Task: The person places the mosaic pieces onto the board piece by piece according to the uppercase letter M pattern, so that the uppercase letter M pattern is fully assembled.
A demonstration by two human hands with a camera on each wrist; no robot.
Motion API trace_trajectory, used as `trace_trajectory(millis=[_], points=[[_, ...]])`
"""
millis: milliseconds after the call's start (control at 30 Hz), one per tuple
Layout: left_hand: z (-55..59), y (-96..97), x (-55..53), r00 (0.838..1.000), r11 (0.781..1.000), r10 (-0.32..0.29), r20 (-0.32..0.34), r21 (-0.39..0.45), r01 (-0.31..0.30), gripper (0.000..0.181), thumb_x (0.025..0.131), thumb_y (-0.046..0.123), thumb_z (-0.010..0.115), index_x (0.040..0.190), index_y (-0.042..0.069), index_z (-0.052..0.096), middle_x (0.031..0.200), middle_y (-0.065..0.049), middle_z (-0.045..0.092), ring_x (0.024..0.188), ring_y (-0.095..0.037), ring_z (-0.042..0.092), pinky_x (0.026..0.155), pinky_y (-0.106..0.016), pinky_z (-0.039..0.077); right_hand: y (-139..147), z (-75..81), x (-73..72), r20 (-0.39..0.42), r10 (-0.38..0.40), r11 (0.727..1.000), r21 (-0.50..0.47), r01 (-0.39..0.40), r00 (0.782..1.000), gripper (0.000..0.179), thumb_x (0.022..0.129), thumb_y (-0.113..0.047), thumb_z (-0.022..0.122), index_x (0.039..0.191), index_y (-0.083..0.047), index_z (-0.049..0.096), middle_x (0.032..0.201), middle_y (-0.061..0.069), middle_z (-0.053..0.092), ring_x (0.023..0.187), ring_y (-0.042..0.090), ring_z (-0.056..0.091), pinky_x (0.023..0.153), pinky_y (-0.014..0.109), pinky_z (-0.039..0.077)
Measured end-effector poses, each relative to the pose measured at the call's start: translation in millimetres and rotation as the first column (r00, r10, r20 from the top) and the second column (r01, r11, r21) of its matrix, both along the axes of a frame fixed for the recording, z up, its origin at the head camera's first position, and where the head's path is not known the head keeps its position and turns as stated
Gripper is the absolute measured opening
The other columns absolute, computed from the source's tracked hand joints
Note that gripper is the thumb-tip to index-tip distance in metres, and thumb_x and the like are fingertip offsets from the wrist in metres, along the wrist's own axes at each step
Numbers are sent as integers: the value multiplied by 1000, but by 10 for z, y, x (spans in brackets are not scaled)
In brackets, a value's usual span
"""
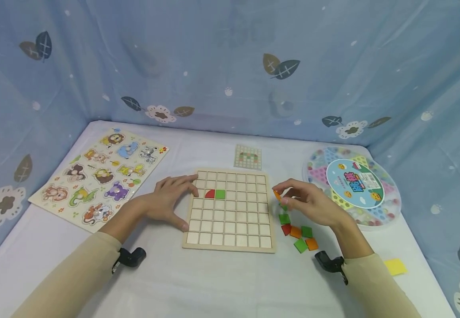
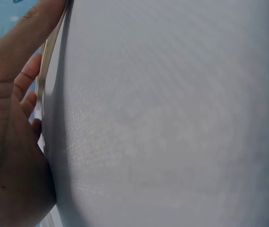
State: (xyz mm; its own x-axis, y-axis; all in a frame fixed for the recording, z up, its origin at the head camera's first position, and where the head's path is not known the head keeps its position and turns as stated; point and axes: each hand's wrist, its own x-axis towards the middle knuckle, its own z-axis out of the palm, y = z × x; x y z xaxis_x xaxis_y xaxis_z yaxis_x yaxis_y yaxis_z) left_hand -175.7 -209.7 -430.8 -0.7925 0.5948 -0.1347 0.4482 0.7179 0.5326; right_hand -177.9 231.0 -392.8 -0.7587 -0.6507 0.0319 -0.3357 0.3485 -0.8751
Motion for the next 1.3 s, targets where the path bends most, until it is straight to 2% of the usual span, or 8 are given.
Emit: trace_trajectory(millis=[233,400,500,633,833,1033,1300], points=[[-22,-20,12,1000,1000,3,12,4,-3,85,63,69,88,128,32,50,173,-4,14,154,-37,15,113,-72,12,-191,24,-57,-11,11,1000,20,-11,1000,33,103,-10,62,135,-4,60,132,20,62,102,39,65,76,40,58],[-51,-58,36,1000,1000,8,15,-10,-8,86,62,70,87,129,32,49,173,-4,13,155,-38,14,114,-72,11,-368,-30,-94,-9,44,999,15,-44,999,32,103,-12,62,135,-5,61,132,16,63,105,35,66,81,42,59],[-67,-72,32,1000,1000,9,5,-18,-8,87,62,72,87,129,34,48,173,-3,13,155,-36,13,114,-71,11,-461,-54,-116,-1,59,998,2,-59,998,32,104,-11,61,135,-4,60,133,16,63,106,38,66,85,45,59],[-75,-61,16,1000,1000,2,3,-19,-2,88,61,74,85,131,36,48,173,-1,11,155,-34,13,115,-70,11,-548,-63,-141,-1,67,998,9,-67,998,32,103,-10,62,134,-2,61,132,14,64,105,34,67,86,41,59],[-48,-64,23,1000,1000,1,-8,-2,-1,87,62,72,86,130,33,49,173,-4,13,154,-36,15,114,-71,11,-731,-75,-233,-31,77,995,60,-76,997,33,103,-14,63,135,-4,61,132,5,64,102,31,67,81,35,58],[-51,-37,11,1000,1000,-9,-17,10,9,87,62,72,86,131,33,49,173,-4,13,154,-37,15,113,-71,12,-833,-79,-283,-56,75,994,89,-70,996,32,102,-14,65,133,-6,63,126,4,65,99,26,67,75,34,56],[-41,-46,8,1000,1000,-14,-18,9,14,87,63,72,86,131,32,48,173,-4,13,154,-37,15,114,-70,11,-981,-96,-299,-130,79,990,123,-63,988,33,98,-14,71,130,-8,65,124,2,65,99,21,65,83,39,57]])
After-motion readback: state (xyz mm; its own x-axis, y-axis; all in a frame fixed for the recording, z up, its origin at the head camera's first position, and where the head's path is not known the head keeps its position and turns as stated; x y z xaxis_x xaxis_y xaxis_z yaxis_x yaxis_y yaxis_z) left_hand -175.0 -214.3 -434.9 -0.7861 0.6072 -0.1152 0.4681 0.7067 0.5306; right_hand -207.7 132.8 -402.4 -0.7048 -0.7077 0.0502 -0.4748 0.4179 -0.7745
